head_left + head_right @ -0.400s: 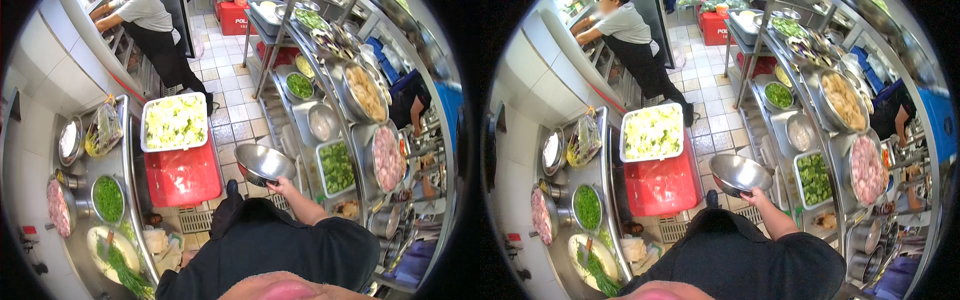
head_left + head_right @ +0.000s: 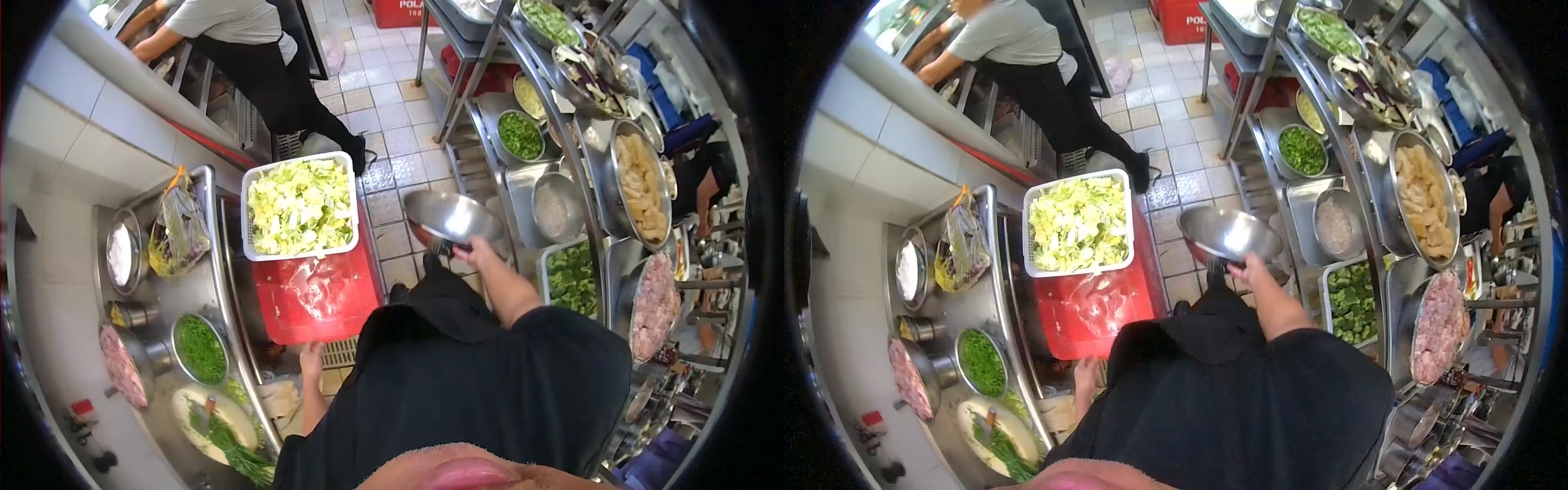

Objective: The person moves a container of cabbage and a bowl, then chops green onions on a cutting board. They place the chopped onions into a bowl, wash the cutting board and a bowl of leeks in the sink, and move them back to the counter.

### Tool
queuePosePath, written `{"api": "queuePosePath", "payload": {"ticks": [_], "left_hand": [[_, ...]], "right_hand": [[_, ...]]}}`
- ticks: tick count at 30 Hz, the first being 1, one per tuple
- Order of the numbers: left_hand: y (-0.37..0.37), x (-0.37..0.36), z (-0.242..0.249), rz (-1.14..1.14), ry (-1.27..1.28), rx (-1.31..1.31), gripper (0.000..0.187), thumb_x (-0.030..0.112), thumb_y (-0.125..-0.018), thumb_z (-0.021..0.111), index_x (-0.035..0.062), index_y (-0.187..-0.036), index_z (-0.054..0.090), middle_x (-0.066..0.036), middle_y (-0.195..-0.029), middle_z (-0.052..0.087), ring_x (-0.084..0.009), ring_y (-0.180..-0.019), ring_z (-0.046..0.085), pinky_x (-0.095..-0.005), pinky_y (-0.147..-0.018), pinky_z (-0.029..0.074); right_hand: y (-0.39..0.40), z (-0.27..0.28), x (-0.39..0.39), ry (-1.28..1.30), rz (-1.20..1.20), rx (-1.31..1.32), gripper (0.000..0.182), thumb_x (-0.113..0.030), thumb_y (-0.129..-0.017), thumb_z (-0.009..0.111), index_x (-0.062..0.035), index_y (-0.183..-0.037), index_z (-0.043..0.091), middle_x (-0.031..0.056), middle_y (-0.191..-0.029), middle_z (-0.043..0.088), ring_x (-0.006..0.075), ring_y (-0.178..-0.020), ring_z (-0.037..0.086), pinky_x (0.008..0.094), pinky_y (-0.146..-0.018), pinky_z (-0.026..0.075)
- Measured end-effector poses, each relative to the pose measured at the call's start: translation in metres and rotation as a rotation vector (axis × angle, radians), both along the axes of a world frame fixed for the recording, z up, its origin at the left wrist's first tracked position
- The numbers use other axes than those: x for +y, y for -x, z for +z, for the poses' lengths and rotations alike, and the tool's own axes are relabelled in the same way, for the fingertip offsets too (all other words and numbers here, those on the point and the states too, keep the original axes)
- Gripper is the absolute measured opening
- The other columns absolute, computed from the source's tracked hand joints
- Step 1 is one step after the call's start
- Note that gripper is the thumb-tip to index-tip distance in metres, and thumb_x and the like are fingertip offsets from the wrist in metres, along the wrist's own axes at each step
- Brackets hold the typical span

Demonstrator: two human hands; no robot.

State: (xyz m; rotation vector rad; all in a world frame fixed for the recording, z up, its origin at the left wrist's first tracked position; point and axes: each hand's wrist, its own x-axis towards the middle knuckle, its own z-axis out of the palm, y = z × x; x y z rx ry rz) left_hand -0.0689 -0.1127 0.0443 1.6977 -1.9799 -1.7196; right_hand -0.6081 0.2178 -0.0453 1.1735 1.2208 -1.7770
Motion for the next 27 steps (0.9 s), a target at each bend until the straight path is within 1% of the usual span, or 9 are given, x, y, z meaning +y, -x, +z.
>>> {"api": "queuePosePath", "payload": {"ticks": [1, 5, 6, 8, 11, 17, 25, 26, 27], "left_hand": [[0.013, -0.008, 0.011, 0.026, 0.03, 0.018, 0.042, 0.025, -0.097, 0.063, -0.0062, -0.126, 0.064, -0.009, -0.095, 0.071, -0.0165, -0.084, 0.065, -0.0314, -0.077, 0.052], [0.04, -0.016, 0.043, 0.04, 0.007, -0.084, 0.043, 0.024, -0.096, 0.065, -0.0066, -0.127, 0.064, -0.008, -0.09, 0.07, -0.0154, -0.081, 0.065, -0.0303, -0.075, 0.053], [0.015, -0.018, 0.006, 0.144, -0.139, 0.016, 0.036, 0.024, -0.095, 0.066, -0.0041, -0.117, 0.067, -0.004, -0.079, 0.065, -0.0147, -0.074, 0.062, -0.0301, -0.07, 0.051], [0.022, 0.005, 0.026, 0.156, -0.135, -0.195, 0.034, 0.024, -0.096, 0.066, -0.002, -0.116, 0.067, -0.004, -0.081, 0.066, -0.0148, -0.075, 0.063, -0.0307, -0.07, 0.051], [0.046, 0.049, 0.058, 0.181, -0.276, -0.415, 0.03, 0.025, -0.097, 0.065, 0.0011, -0.115, 0.066, -0.004, -0.084, 0.066, -0.015, -0.076, 0.064, -0.0315, -0.07, 0.052], [0.17, 0.092, 0.109, 0.169, -0.467, -0.678, 0.024, 0.027, -0.099, 0.063, 0.0074, -0.113, 0.066, -0.003, -0.09, 0.068, -0.0153, -0.078, 0.066, -0.0331, -0.07, 0.052], [0.251, 0.027, 0.101, 0.404, -0.48, -0.656, 0.016, 0.029, -0.101, 0.061, 0.0159, -0.11, 0.065, -0.001, -0.098, 0.069, -0.0156, -0.081, 0.068, -0.0352, -0.07, 0.053], [0.251, 0.022, 0.088, 0.522, -0.479, -0.493, 0.02, 0.03, -0.102, 0.061, 0.0152, -0.114, 0.066, -0.002, -0.098, 0.071, -0.0157, -0.082, 0.069, -0.0332, -0.069, 0.053], [0.275, 0.016, 0.091, 0.505, -0.453, -0.622, 0.022, 0.029, -0.102, 0.061, 0.0138, -0.118, 0.066, -0.002, -0.101, 0.072, -0.0153, -0.084, 0.07, -0.0326, -0.07, 0.053]], "right_hand": [[0.015, 0.01, -0.015, 0.001, -0.021, 0.023, 0.029, -0.011, -0.098, 0.048, 0.0042, -0.121, 0.053, 0.0252, -0.112, 0.061, 0.0421, -0.105, 0.063, 0.0582, -0.086, 0.063], [0.087, -0.001, -0.075, -0.045, -0.059, -0.029, 0.031, -0.015, -0.099, 0.048, 0.0043, -0.121, 0.057, 0.0255, -0.112, 0.064, 0.044, -0.103, 0.063, 0.0581, -0.091, 0.06], [0.107, -0.019, -0.086, -0.03, -0.049, -0.027, 0.031, -0.016, -0.099, 0.047, 0.0043, -0.12, 0.057, 0.0255, -0.112, 0.064, 0.0439, -0.104, 0.063, 0.0588, -0.092, 0.059], [0.153, -0.04, -0.112, 0.017, -0.036, -0.039, 0.032, -0.021, -0.101, 0.045, 0.0026, -0.118, 0.061, 0.0256, -0.11, 0.066, 0.0443, -0.104, 0.063, 0.0624, -0.093, 0.057], [0.219, -0.103, -0.144, 0.116, 0.058, -0.02, 0.036, -0.015, -0.101, 0.05, -0.0052, -0.135, 0.048, 0.0209, -0.126, 0.057, 0.0404, -0.111, 0.059, 0.0647, -0.092, 0.055], [0.329, -0.211, -0.227, -0.01, -0.022, -0.106, 0.038, -0.006, -0.098, 0.051, -0.0063, -0.136, 0.051, 0.0174, -0.13, 0.056, 0.0372, -0.114, 0.058, 0.0612, -0.09, 0.059], [0.389, -0.223, -0.242, -0.005, 0.019, -0.087, 0.04, -0.009, -0.1, 0.054, -0.0087, -0.141, 0.049, 0.015, -0.138, 0.055, 0.036, -0.125, 0.055, 0.0584, -0.097, 0.058], [0.387, -0.217, -0.237, -0.017, 0.05, -0.088, 0.041, -0.006, -0.1, 0.051, -0.008, -0.141, 0.049, 0.0164, -0.137, 0.055, 0.0363, -0.126, 0.055, 0.0571, -0.098, 0.058], [0.383, -0.214, -0.231, -0.024, 0.057, -0.09, 0.041, -0.005, -0.099, 0.05, -0.0075, -0.14, 0.049, 0.0166, -0.136, 0.056, 0.0363, -0.124, 0.056, 0.0571, -0.097, 0.058]]}}
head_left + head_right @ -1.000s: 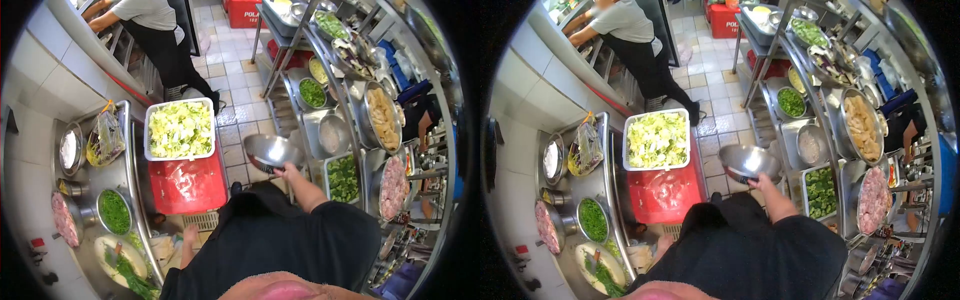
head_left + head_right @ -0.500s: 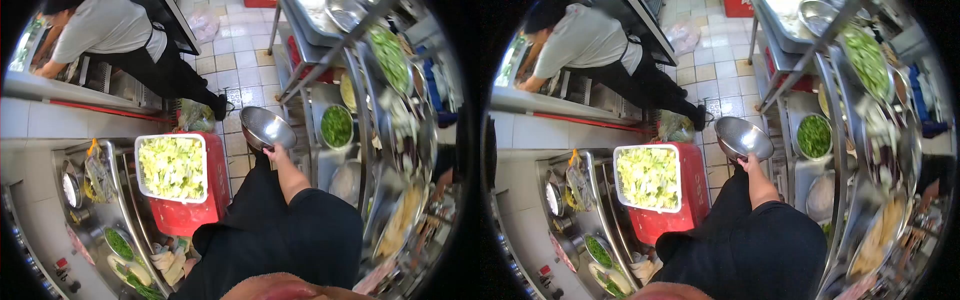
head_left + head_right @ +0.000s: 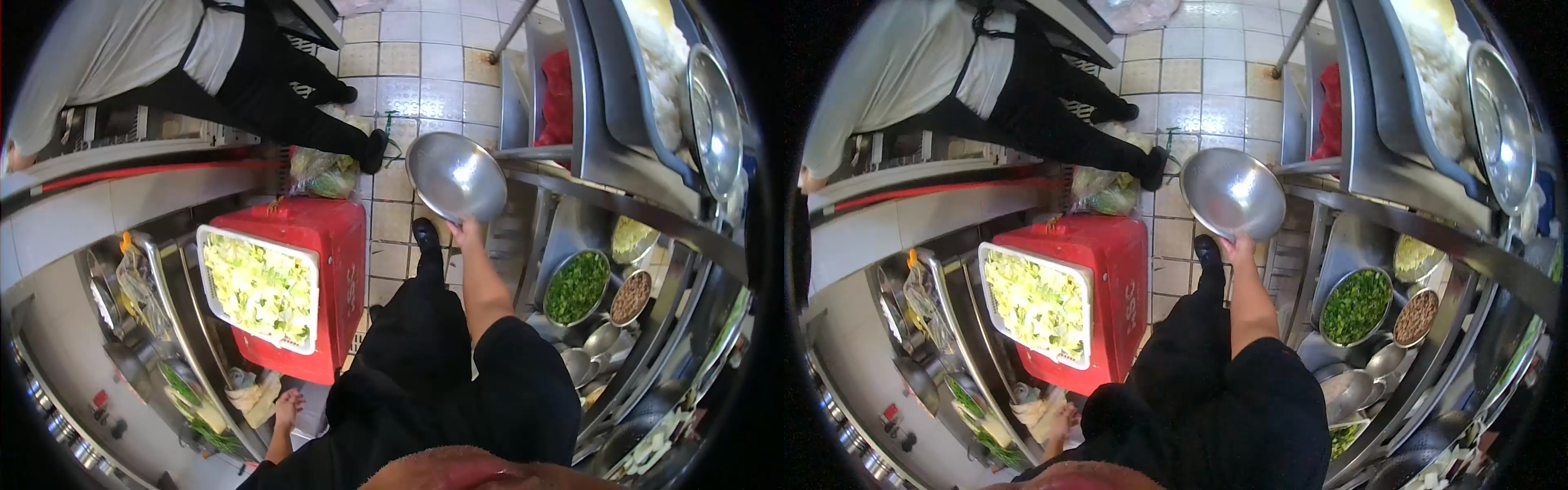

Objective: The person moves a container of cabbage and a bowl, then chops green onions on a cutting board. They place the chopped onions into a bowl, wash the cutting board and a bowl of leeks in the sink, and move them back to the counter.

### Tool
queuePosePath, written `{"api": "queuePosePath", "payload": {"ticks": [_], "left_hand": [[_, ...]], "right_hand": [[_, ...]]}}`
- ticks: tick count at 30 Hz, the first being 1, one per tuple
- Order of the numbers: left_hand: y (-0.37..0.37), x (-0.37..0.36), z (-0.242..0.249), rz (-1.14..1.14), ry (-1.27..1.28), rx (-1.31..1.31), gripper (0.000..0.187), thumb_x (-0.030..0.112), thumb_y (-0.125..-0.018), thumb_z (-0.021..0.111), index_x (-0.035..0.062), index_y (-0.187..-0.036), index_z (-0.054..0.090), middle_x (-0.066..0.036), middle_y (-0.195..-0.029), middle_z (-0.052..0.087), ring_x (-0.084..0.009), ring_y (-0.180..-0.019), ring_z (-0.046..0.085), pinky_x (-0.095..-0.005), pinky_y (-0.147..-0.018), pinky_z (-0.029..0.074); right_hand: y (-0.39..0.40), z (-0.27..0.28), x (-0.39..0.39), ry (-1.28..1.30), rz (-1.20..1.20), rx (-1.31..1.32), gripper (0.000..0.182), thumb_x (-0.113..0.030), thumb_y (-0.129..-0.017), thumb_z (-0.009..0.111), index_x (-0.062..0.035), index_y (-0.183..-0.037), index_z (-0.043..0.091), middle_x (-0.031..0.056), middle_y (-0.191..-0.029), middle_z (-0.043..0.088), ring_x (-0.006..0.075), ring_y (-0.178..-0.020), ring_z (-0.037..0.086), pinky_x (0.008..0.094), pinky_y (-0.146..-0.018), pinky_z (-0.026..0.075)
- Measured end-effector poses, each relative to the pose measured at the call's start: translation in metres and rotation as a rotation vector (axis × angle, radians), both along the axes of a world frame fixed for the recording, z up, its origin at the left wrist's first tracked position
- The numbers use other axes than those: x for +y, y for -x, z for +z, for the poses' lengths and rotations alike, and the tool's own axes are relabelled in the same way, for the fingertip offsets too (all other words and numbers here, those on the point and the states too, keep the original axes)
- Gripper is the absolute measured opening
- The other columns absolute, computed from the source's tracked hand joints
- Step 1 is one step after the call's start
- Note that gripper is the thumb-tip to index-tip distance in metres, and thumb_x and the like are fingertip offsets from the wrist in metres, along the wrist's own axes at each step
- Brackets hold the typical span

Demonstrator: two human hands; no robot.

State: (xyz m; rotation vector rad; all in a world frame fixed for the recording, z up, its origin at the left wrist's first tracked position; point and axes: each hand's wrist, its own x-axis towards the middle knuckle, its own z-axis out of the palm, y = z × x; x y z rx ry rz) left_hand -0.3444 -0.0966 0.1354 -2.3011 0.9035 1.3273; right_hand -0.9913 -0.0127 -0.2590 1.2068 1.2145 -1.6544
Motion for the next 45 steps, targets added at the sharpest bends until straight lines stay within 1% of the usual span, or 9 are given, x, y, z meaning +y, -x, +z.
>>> {"api": "queuePosePath", "payload": {"ticks": [7, 14, 17, 19, 24, 25, 29, 40, 45], "left_hand": [[0.016, 0.018, -0.026, -0.066, 0.035, 0.278, 0.027, 0.025, -0.097, 0.062, 0.005, -0.114, 0.069, -0.005, -0.093, 0.072, -0.018, -0.081, 0.067, -0.0346, -0.073, 0.054], [-0.083, 0.094, -0.057, -0.091, 0.167, 0.231, 0.037, 0.028, -0.098, 0.067, -0.0026, -0.119, 0.069, -0.005, -0.093, 0.072, -0.014, -0.079, 0.065, -0.0308, -0.073, 0.052], [-0.124, 0.104, -0.096, 0.339, 0.158, 0.248, 0.04, 0.033, -0.098, 0.065, -0.0024, -0.115, 0.07, -0.007, -0.094, 0.072, -0.0118, -0.076, 0.065, -0.0304, -0.069, 0.052], [-0.112, 0.071, -0.143, 0.068, 0.463, 0.34, 0.049, 0.045, -0.098, 0.063, -0.0016, -0.111, 0.069, -0.007, -0.089, 0.069, -0.0157, -0.071, 0.063, -0.0322, -0.065, 0.049], [0.01, -0.098, -0.157, 0.487, 0.712, 0.661, 0.052, 0.045, -0.096, 0.066, -0.0019, -0.118, 0.068, -0.013, -0.086, 0.071, -0.0219, -0.075, 0.065, -0.0363, -0.067, 0.052], [0.013, -0.129, -0.225, 0.31, 0.785, 0.496, 0.044, 0.037, -0.091, 0.067, -0.0003, -0.115, 0.071, -0.021, -0.094, 0.074, -0.0335, -0.086, 0.071, -0.0437, -0.079, 0.055], [0.023, -0.142, -0.207, 0.289, 0.723, 0.432, 0.035, 0.023, -0.083, 0.063, 0.0022, -0.109, 0.074, -0.023, -0.107, 0.074, -0.0363, -0.104, 0.072, -0.0462, -0.092, 0.054], [-0.141, 0.025, -0.196, 0.639, 0.7, 0.496, 0.024, 0.01, -0.088, 0.065, 0.0013, -0.11, 0.069, -0.007, -0.084, 0.068, -0.0129, -0.059, 0.056, -0.0298, -0.051, 0.043], [-0.212, 0.071, -0.198, 0.786, 0.619, 0.528, 0.02, 0.007, -0.093, 0.064, 0.0009, -0.112, 0.067, -0.004, -0.085, 0.069, -0.0125, -0.062, 0.056, -0.0293, -0.053, 0.045]], "right_hand": [[-0.036, -0.015, 0.128, 0.101, 0.411, -0.044, 0.033, 0.0, -0.088, 0.053, 0.003, -0.121, 0.057, 0.0171, -0.121, 0.063, 0.0364, -0.11, 0.064, 0.0509, -0.093, 0.059], [-0.122, 0.208, 0.087, 0.297, 0.587, 0.154, 0.038, 0.004, -0.082, 0.058, 0.0057, -0.119, 0.058, 0.0169, -0.12, 0.064, 0.0337, -0.115, 0.062, 0.0475, -0.106, 0.05], [-0.161, 0.249, 0.061, 0.36, 0.564, 0.182, 0.051, 0.009, -0.078, 0.056, 0.0032, -0.129, 0.056, 0.0164, -0.126, 0.063, 0.0334, -0.12, 0.06, 0.0489, -0.108, 0.049], [-0.198, 0.282, 0.045, 0.352, 0.569, 0.234, 0.053, 0.009, -0.077, 0.057, 0.0033, -0.13, 0.055, 0.0168, -0.128, 0.063, 0.0333, -0.121, 0.06, 0.0485, -0.11, 0.048], [-0.272, 0.331, 0.012, 0.424, 0.619, 0.286, 0.06, 0.008, -0.074, 0.056, 0.0033, -0.134, 0.054, 0.0159, -0.131, 0.062, 0.0329, -0.123, 0.06, 0.049, -0.11, 0.049], [-0.274, 0.327, 0.012, 0.391, 0.62, 0.314, 0.061, 0.008, -0.074, 0.055, 0.0016, -0.135, 0.053, 0.0157, -0.134, 0.061, 0.0338, -0.124, 0.059, 0.0502, -0.109, 0.049], [-0.274, 0.332, 0.005, 0.343, 0.628, 0.38, 0.065, 0.009, -0.075, 0.052, 0.001, -0.139, 0.048, 0.0188, -0.138, 0.057, 0.0376, -0.127, 0.057, 0.0549, -0.112, 0.047], [-0.273, 0.277, -0.088, 0.354, 0.714, 0.345, 0.045, 0.006, -0.086, 0.048, 0.0045, -0.131, 0.047, 0.0193, -0.126, 0.057, 0.0374, -0.119, 0.059, 0.0569, -0.107, 0.049], [-0.306, 0.199, -0.158, 0.415, 0.824, 0.276, 0.043, 0.002, -0.091, 0.053, 0.0045, -0.133, 0.045, 0.0207, -0.125, 0.057, 0.0393, -0.113, 0.061, 0.0583, -0.096, 0.054]]}}
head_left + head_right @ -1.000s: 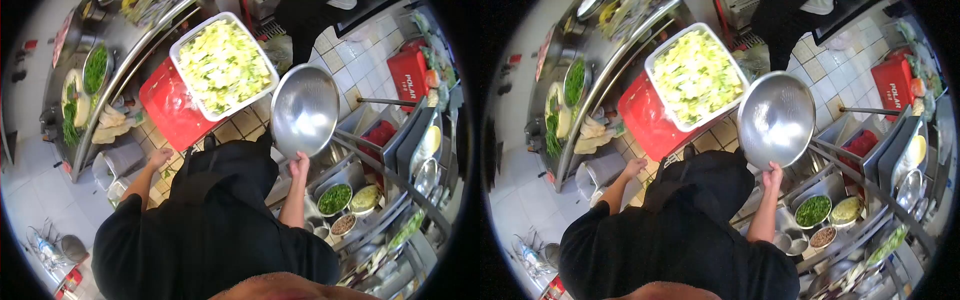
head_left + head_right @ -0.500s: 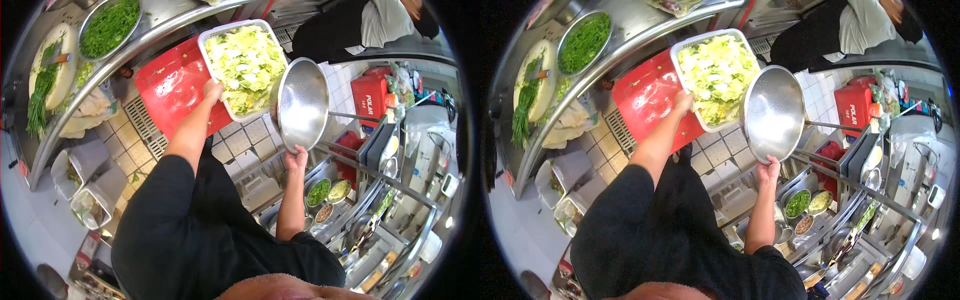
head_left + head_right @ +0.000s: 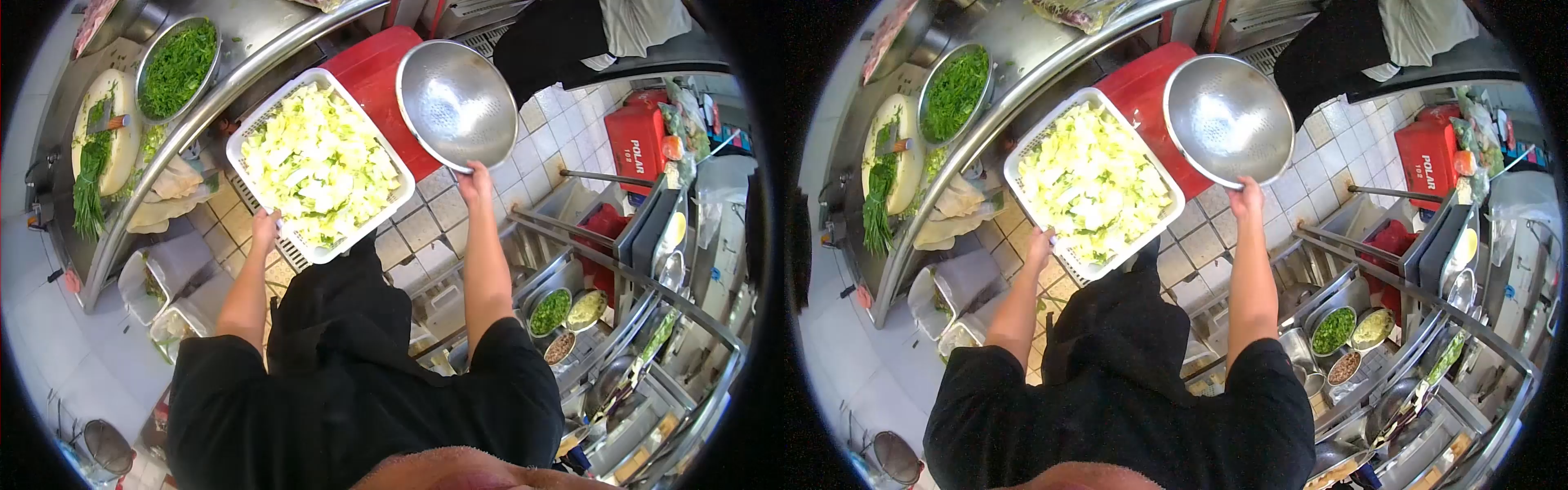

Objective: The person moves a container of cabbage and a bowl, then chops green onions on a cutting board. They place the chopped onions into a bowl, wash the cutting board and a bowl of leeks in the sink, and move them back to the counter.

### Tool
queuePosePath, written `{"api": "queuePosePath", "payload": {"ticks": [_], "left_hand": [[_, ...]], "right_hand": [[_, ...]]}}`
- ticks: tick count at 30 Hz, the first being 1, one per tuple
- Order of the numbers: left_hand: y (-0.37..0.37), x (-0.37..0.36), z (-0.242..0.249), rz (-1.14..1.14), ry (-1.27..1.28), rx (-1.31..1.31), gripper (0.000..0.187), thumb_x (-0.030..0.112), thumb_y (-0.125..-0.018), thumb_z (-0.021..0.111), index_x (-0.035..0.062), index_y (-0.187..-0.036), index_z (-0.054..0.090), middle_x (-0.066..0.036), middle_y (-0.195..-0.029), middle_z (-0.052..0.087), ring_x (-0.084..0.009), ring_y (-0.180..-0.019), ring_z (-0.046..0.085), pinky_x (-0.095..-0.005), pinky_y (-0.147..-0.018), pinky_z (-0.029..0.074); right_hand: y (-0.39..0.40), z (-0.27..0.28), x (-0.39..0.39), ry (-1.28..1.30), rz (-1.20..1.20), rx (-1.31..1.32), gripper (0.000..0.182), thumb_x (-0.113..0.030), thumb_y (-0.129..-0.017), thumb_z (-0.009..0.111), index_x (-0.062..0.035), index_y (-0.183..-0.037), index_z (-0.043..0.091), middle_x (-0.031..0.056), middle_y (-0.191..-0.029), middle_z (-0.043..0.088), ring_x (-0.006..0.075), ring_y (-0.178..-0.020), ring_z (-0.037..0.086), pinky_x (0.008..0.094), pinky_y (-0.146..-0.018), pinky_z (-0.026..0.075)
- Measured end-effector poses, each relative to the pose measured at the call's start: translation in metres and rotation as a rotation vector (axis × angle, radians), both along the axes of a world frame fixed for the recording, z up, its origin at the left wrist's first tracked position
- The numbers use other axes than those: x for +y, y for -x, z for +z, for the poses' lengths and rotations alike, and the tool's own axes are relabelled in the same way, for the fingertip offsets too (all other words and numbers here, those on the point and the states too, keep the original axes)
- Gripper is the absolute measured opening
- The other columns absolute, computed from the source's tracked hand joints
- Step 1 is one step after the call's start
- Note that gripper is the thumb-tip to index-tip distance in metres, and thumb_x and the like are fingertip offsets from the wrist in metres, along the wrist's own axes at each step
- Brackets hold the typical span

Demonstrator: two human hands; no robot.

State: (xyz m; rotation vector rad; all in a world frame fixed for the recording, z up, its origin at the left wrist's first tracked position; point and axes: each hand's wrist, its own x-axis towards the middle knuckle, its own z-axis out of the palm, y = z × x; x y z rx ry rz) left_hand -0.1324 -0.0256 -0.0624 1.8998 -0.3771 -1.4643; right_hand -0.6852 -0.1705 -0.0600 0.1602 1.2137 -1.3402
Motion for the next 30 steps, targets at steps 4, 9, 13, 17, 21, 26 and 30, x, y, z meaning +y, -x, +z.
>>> {"api": "queuePosePath", "payload": {"ticks": [4, 9, 13, 17, 21, 26, 30], "left_hand": [[-0.014, -0.001, 0.007, -0.052, -0.04, -0.046, 0.018, 0.007, -0.094, 0.064, 0.0005, -0.11, 0.068, -0.006, -0.087, 0.07, -0.0149, -0.068, 0.061, -0.0302, -0.059, 0.049], [-0.021, -0.011, 0.009, -0.239, -0.096, -0.036, 0.026, 0.028, -0.096, 0.068, 0.0071, -0.11, 0.065, -0.004, -0.084, 0.064, -0.0142, -0.067, 0.058, -0.0323, -0.055, 0.051], [-0.074, 0.008, -0.003, -0.616, 0.141, -0.422, 0.065, 0.065, -0.095, 0.057, 0.0016, -0.103, 0.071, -0.013, -0.09, 0.073, -0.0271, -0.078, 0.068, -0.0419, -0.073, 0.053], [-0.216, 0.077, 0.034, -0.302, -0.203, -0.05, 0.052, 0.05, -0.093, 0.064, -0.0002, -0.083, 0.073, -0.016, -0.072, 0.072, -0.0353, -0.074, 0.069, -0.0446, -0.076, 0.054], [-0.389, 0.17, 0.046, -1.388, -0.325, -0.64, 0.039, 0.028, -0.09, 0.068, 0.001, -0.118, 0.073, -0.022, -0.113, 0.073, -0.0333, -0.096, 0.072, -0.0429, -0.083, 0.058], [-0.447, 0.046, 0.312, -0.483, 0.267, -0.168, 0.056, 0.038, -0.092, 0.074, 0.0006, -0.132, 0.063, -0.011, -0.124, 0.069, -0.0176, -0.111, 0.065, -0.0322, -0.095, 0.052], [-0.491, -0.075, 0.342, -0.578, 0.607, -0.896, 0.083, 0.038, -0.079, 0.083, 0.0023, -0.147, 0.05, -0.02, -0.147, 0.054, -0.0342, -0.141, 0.047, -0.0488, -0.118, 0.036]], "right_hand": [[-0.018, -0.028, -0.024, -0.109, -0.018, 0.136, 0.041, 0.001, -0.091, 0.056, 0.0068, -0.131, 0.049, 0.0223, -0.125, 0.059, 0.0396, -0.113, 0.061, 0.0585, -0.091, 0.055], [-0.003, -0.027, -0.021, -0.022, 0.323, 0.342, 0.043, -0.006, -0.098, 0.049, 0.0047, -0.14, 0.049, 0.0211, -0.138, 0.058, 0.0361, -0.126, 0.058, 0.0544, -0.108, 0.049], [-0.026, -0.002, -0.02, -0.191, 0.091, 0.514, 0.044, -0.01, -0.096, 0.066, 0.0028, -0.136, 0.054, 0.0237, -0.125, 0.065, 0.0378, -0.113, 0.066, 0.0516, -0.089, 0.059], [-0.072, 0.045, 0.012, -0.465, -0.002, 1.232, 0.052, -0.02, -0.091, 0.075, 0.0037, -0.132, 0.055, 0.0192, -0.111, 0.067, 0.0287, -0.09, 0.066, 0.042, -0.07, 0.058], [-0.178, 0.095, 0.05, -0.112, -0.211, 1.161, 0.054, -0.024, -0.091, 0.075, 0.0033, -0.133, 0.054, 0.0174, -0.105, 0.068, 0.0252, -0.081, 0.065, 0.037, -0.058, 0.055], [-0.465, 0.181, 0.068, 0.305, 0.439, 0.955, 0.039, -0.014, -0.094, 0.07, 0.0006, -0.13, 0.061, 0.0127, -0.119, 0.066, 0.0205, -0.101, 0.066, 0.032, -0.08, 0.056], [-0.674, 0.298, 0.021, 1.015, 1.146, 1.283, 0.069, -0.027, -0.077, 0.088, -0.0036, -0.136, 0.061, 0.0174, -0.135, 0.062, 0.0317, -0.128, 0.057, 0.0432, -0.109, 0.043]]}}
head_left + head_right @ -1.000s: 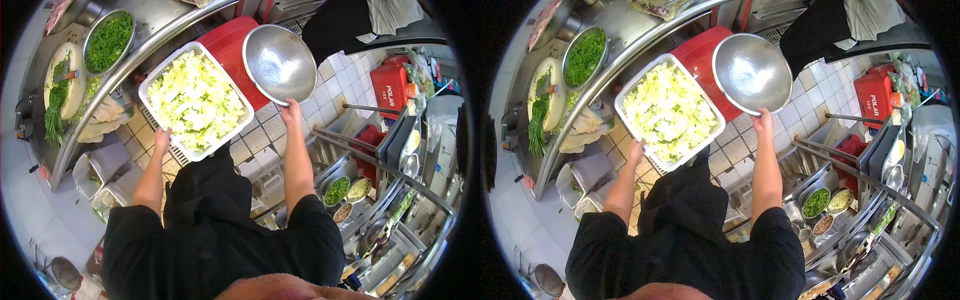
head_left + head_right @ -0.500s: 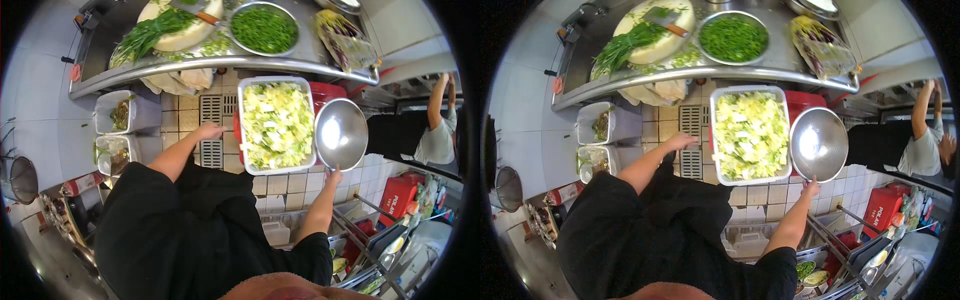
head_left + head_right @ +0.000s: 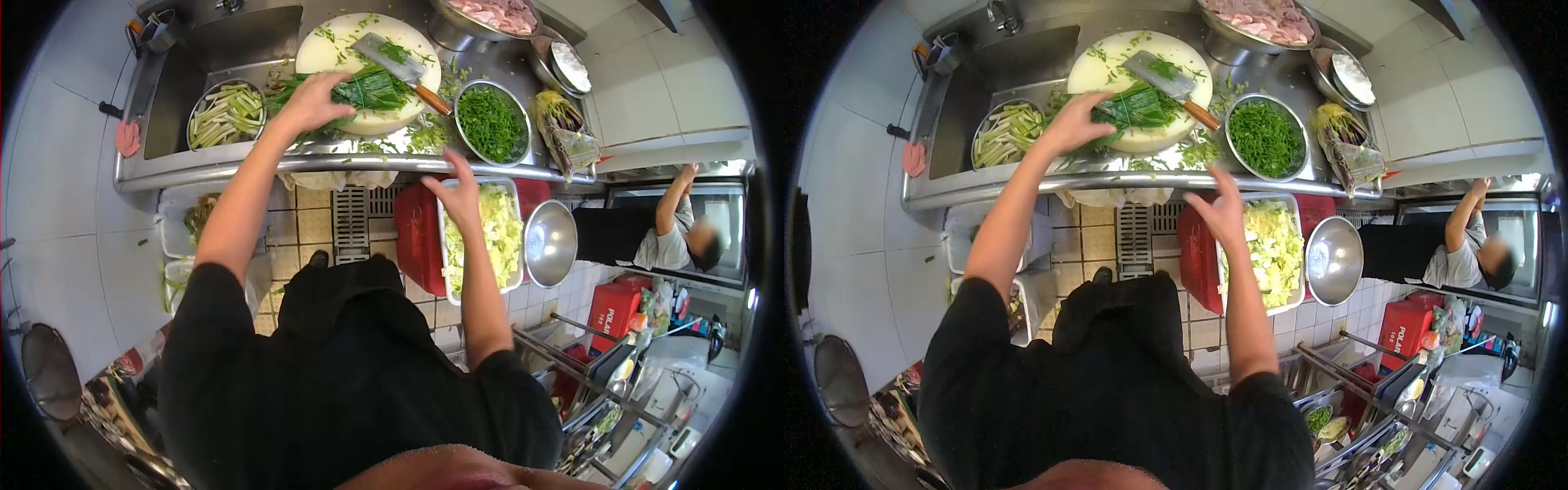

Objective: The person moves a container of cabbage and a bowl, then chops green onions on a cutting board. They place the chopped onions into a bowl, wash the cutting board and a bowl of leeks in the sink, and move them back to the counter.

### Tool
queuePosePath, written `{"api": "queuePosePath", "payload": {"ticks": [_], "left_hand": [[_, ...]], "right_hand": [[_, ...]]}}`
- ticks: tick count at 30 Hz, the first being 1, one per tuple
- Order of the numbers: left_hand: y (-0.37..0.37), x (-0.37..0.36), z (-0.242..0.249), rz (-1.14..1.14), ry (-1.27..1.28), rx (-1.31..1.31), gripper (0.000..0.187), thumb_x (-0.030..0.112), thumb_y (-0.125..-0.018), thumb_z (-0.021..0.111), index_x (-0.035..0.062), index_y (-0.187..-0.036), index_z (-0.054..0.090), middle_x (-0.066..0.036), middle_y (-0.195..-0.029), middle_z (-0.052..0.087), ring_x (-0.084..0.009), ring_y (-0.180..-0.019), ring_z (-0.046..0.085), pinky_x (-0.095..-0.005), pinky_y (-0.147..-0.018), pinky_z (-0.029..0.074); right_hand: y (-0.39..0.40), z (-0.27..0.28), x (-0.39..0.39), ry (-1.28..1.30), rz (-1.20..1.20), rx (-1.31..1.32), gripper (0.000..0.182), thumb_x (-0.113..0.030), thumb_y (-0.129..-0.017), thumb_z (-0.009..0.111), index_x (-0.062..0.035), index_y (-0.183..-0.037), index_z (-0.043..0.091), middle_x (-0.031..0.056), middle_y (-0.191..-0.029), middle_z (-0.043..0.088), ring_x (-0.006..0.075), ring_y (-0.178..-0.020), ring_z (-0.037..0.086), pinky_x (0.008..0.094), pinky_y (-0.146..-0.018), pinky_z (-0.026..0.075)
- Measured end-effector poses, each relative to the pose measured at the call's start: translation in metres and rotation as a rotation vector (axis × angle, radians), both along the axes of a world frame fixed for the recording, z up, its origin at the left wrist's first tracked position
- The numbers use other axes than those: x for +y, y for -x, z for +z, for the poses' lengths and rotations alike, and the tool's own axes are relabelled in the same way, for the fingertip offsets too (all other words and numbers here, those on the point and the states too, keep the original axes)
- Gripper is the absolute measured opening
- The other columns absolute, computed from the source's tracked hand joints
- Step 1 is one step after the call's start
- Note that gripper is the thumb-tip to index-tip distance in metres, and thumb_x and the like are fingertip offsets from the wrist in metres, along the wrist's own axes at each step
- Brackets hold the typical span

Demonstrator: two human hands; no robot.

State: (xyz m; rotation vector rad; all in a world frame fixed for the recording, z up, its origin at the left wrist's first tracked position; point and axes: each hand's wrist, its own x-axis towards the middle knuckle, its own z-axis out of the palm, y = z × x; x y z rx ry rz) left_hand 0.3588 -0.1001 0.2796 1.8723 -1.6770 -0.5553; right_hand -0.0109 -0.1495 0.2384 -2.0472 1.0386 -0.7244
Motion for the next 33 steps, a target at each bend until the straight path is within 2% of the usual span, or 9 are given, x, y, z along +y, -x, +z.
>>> {"api": "queuePosePath", "payload": {"ticks": [5, 8, 11, 12, 18, 23, 26, 29, 33], "left_hand": [[0.001, -0.076, -0.034, -0.026, -0.414, -0.549, 0.134, 0.056, -0.056, 0.091, 0.0062, -0.16, 0.024, -0.015, -0.16, 0.041, -0.0341, -0.153, 0.028, -0.0755, -0.117, 0.014], [0.01, -0.073, -0.032, -0.002, -0.496, -0.489, 0.125, 0.054, -0.055, 0.092, 0.0042, -0.155, 0.034, -0.012, -0.149, 0.052, -0.0321, -0.141, 0.046, -0.0803, -0.114, 0.013], [0.013, -0.057, -0.045, 0.053, -0.382, -0.523, 0.115, 0.052, -0.057, 0.091, 0.0059, -0.15, 0.041, -0.011, -0.144, 0.056, -0.0313, -0.134, 0.052, -0.0814, -0.112, 0.016], [0.013, -0.053, -0.041, 0.061, -0.363, -0.526, 0.113, 0.052, -0.058, 0.091, 0.0073, -0.149, 0.042, -0.011, -0.143, 0.056, -0.0309, -0.134, 0.052, -0.0814, -0.112, 0.017], [-0.02, -0.073, -0.035, -0.044, -0.453, -0.544, 0.076, 0.032, -0.069, 0.083, 0.0144, -0.138, 0.057, -0.013, -0.123, 0.065, -0.0307, -0.125, 0.057, -0.0605, -0.107, 0.039], [-0.056, -0.075, -0.069, -0.045, -0.147, -0.257, 0.082, 0.026, -0.064, 0.082, 0.0153, -0.141, 0.058, -0.017, -0.125, 0.064, -0.0335, -0.125, 0.056, -0.0486, -0.11, 0.037], [-0.045, -0.063, -0.017, -0.026, -0.127, -0.527, 0.087, 0.035, -0.075, 0.08, 0.0111, -0.15, 0.045, -0.021, -0.148, 0.05, -0.0374, -0.144, 0.04, -0.0597, -0.12, 0.022], [-0.032, -0.08, -0.029, -0.203, 0.02, -0.452, 0.081, 0.038, -0.087, 0.072, 0.0063, -0.153, 0.037, -0.021, -0.156, 0.043, -0.0369, -0.151, 0.03, -0.0673, -0.122, 0.011], [-0.036, -0.068, -0.08, -0.134, 0.063, -0.506, 0.057, 0.036, -0.097, 0.059, 0.0062, -0.145, 0.05, -0.012, -0.133, 0.061, -0.0264, -0.127, 0.055, -0.0636, -0.117, 0.026]], "right_hand": [[-0.157, 0.065, -0.085, 0.57, 0.524, 0.344, 0.101, -0.029, -0.064, 0.093, -0.0094, -0.151, 0.044, 0.0135, -0.154, 0.047, 0.0342, -0.145, 0.039, 0.0501, -0.12, 0.03], [-0.206, 0.042, -0.132, 0.753, 0.748, 0.693, 0.11, -0.032, -0.061, 0.094, -0.0081, -0.153, 0.04, 0.0131, -0.155, 0.045, 0.0341, -0.15, 0.032, 0.0519, -0.123, 0.026], [-0.226, 0.012, -0.16, 0.624, 0.956, 0.77, 0.113, -0.036, -0.058, 0.095, -0.0044, -0.151, 0.04, 0.0148, -0.154, 0.047, 0.034, -0.152, 0.029, 0.0515, -0.124, 0.023], [-0.227, 0.008, -0.164, 0.614, 0.986, 0.685, 0.091, -0.034, -0.061, 0.093, -0.0019, -0.136, 0.053, 0.018, -0.139, 0.059, 0.0341, -0.141, 0.047, 0.0508, -0.119, 0.031], [-0.23, -0.013, -0.166, 0.444, 0.844, 0.536, 0.052, -0.026, -0.067, 0.085, -0.0049, -0.107, 0.06, 0.0168, -0.099, 0.069, 0.0356, -0.097, 0.068, 0.0476, -0.094, 0.045], [-0.248, -0.021, -0.153, 0.407, 0.622, 0.628, 0.042, -0.023, -0.073, 0.08, -0.004, -0.107, 0.065, 0.0174, -0.104, 0.07, 0.0341, -0.105, 0.067, 0.0471, -0.099, 0.044], [-0.252, -0.012, -0.142, 0.379, 0.565, 0.656, 0.041, -0.025, -0.076, 0.08, -0.004, -0.108, 0.067, 0.017, -0.106, 0.071, 0.033, -0.107, 0.067, 0.0476, -0.101, 0.043], [-0.253, -0.007, -0.14, 0.352, 0.559, 0.77, 0.041, -0.025, -0.076, 0.081, -0.0049, -0.109, 0.069, 0.0166, -0.108, 0.071, 0.0319, -0.109, 0.067, 0.0484, -0.101, 0.044], [-0.253, -0.015, -0.142, 0.35, 0.542, 0.699, 0.036, -0.025, -0.075, 0.08, -0.0078, -0.105, 0.072, 0.0138, -0.105, 0.072, 0.0305, -0.109, 0.067, 0.0489, -0.099, 0.045]]}}
